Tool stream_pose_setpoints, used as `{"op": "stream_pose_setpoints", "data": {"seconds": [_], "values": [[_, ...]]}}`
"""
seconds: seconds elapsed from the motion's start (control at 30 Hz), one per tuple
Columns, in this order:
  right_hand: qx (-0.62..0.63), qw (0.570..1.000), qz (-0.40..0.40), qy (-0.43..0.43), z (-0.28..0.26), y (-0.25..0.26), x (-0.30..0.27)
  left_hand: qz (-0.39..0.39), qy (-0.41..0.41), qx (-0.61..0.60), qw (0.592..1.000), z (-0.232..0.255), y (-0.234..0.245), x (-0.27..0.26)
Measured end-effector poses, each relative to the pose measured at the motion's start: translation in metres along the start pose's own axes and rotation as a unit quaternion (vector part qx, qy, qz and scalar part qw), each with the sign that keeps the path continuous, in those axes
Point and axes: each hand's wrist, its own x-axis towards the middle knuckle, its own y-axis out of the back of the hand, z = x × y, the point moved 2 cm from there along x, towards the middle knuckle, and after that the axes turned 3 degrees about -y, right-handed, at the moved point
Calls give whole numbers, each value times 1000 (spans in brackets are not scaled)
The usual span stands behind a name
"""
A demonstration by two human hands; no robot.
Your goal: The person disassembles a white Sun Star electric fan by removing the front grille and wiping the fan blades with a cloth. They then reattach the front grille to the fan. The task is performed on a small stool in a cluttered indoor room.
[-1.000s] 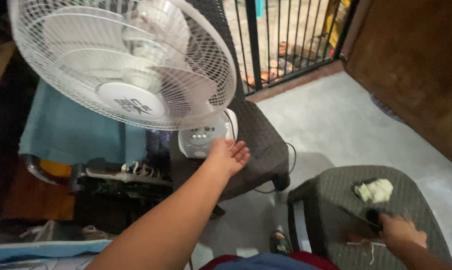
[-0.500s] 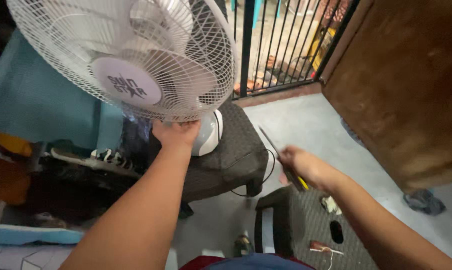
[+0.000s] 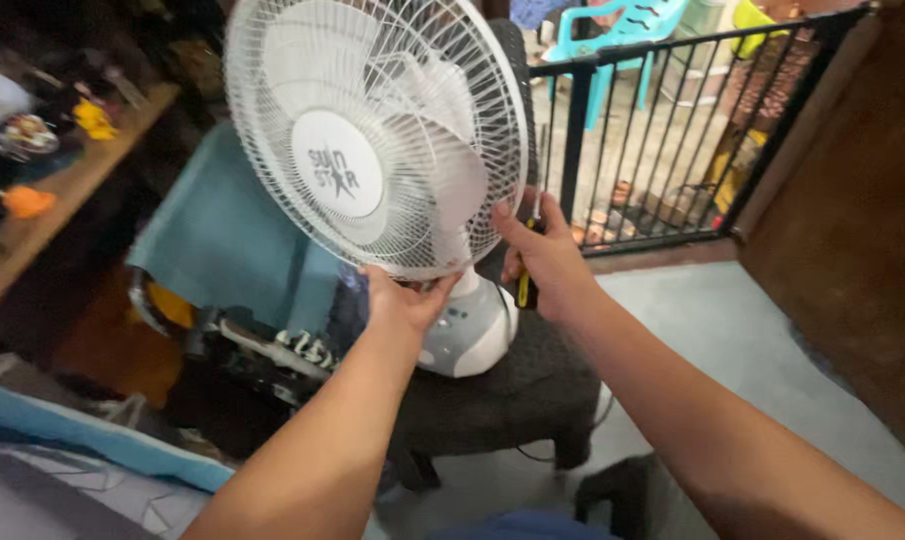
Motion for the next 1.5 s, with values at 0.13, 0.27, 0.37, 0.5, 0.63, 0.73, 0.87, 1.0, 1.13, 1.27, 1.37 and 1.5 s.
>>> {"op": "stream_pose_setpoints", "data": {"seconds": [0.13,0.27,0.37,0.5,0.63,0.73,0.87,1.0,1.13,1.27,1.37,1.5], "values": [[-7,1000,7,27,-17,-15,14,-35,14,28,999,12,-16,-5],[-77,997,4,31,-34,-33,19,-1,51,-35,998,23,-29,-16],[-103,995,1,16,-44,-49,21,61,31,-8,998,35,-36,-23],[-124,992,-15,-1,-47,-59,22,40,54,-45,997,42,-32,-22],[-138,987,-64,-52,-38,-52,27,-49,16,-27,998,49,-8,-9],[-104,977,-79,-170,-23,-36,26,-8,-13,-12,1000,57,14,8],[-278,921,-182,-204,-1,-21,7,-50,-60,5,997,70,29,20],[-409,889,-180,-99,11,-28,-4,35,-13,-49,998,70,35,18],[-439,887,-143,-18,-4,-33,-8,28,-28,-13,999,63,27,11],[-401,895,-145,-134,-22,-15,-16,26,-31,8,999,62,23,6],[-367,900,-119,-204,-33,-5,-13,44,-20,19,999,66,22,7],[-392,886,-122,-216,-34,-6,-8,74,-26,14,997,72,31,12]]}}
